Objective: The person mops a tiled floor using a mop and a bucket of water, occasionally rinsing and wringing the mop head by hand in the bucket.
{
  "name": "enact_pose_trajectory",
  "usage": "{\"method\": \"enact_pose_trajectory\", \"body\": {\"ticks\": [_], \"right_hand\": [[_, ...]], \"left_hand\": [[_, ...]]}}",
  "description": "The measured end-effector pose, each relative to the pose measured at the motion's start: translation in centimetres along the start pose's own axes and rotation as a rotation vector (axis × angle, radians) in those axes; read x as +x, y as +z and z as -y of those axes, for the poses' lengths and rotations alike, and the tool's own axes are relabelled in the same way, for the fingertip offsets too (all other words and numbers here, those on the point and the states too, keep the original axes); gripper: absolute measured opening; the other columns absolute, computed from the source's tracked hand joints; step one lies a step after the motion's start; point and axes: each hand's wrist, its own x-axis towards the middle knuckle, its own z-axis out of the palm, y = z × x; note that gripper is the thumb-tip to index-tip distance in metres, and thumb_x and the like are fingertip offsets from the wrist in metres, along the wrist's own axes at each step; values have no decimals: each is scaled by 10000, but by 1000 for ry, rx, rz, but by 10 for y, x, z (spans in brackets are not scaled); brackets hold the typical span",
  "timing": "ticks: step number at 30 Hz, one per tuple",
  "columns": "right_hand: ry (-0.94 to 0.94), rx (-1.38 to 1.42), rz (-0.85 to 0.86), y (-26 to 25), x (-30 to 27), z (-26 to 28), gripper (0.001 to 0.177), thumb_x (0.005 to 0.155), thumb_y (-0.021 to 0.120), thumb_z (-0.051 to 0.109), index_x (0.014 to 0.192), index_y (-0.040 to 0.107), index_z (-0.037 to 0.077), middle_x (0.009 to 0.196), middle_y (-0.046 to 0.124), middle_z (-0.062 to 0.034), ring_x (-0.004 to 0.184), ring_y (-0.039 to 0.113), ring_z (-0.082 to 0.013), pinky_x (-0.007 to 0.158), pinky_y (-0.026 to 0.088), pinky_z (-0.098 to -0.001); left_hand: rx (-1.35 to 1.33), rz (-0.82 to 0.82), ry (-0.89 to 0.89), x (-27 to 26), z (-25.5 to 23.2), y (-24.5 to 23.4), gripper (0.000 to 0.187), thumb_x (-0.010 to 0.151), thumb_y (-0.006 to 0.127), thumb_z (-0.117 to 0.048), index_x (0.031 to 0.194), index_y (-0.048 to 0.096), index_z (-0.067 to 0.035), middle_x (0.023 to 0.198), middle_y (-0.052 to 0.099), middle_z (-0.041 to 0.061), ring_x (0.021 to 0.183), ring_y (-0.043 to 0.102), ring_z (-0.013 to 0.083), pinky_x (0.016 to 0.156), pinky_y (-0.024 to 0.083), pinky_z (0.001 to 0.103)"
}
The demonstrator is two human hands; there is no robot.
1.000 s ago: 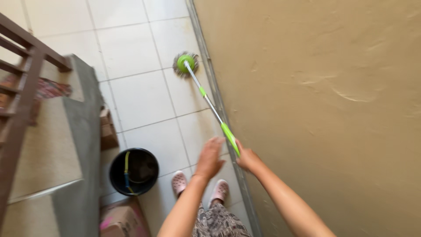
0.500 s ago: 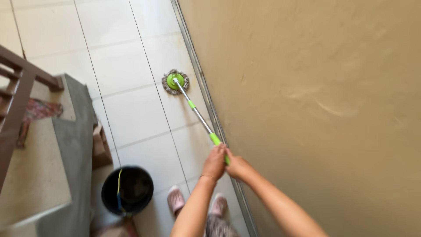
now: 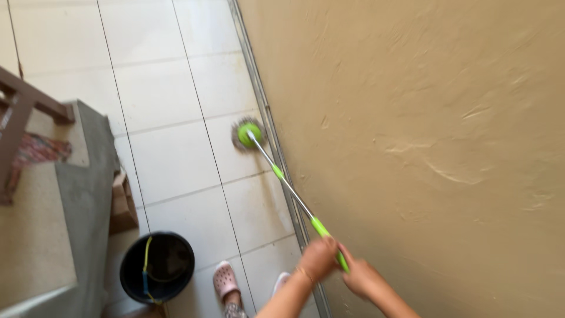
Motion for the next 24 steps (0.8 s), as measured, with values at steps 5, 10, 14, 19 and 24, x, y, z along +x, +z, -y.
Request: {"method": "enact_pose_trajectory", "body": {"ticks": [5,10,14,19,24], "right_hand": [[70,151,119,-29,-5,40,959,876,559,109,1634,17,336,986,763,-269,630,748,-365,538,627,-425],[-53,284,30,-60,94,121,966,860,584,88,1616,31,323,1038,724,-263,612,739,-386,446,598,-459],[-393,62,-270,-59,184,205,1036,825,827,289,1603,149,207,992,735,-301,771,708,-406,619,543,-438],[-109,254,-100,-90,173,268,1005,830,741,215,1620,120,202,1005,732,-296,772,725,-398,641,570,-448],[-129,130,-67,-50,97,215,983,835,655,141,1637,90,198,1017,729,-291,772,743,-390,664,597,-458]], "left_hand": [[106,-91,237,-1,18,-48,580,729,864,-453,1041,646,-14,983,692,176,905,707,310,801,583,412],[175,-134,34,44,104,-112,557,734,854,-387,1132,622,-75,1026,698,119,946,697,295,806,565,413],[264,-198,-212,31,163,-164,623,831,730,-120,1418,521,-107,1290,616,89,1225,587,265,931,533,414],[245,-261,-341,-15,189,-194,760,827,744,-132,1495,387,-180,1514,438,144,1326,477,348,1004,481,441],[176,-212,-384,-48,138,-137,858,799,745,-101,1541,315,-150,1536,426,125,1344,475,347,1024,488,435]]}}
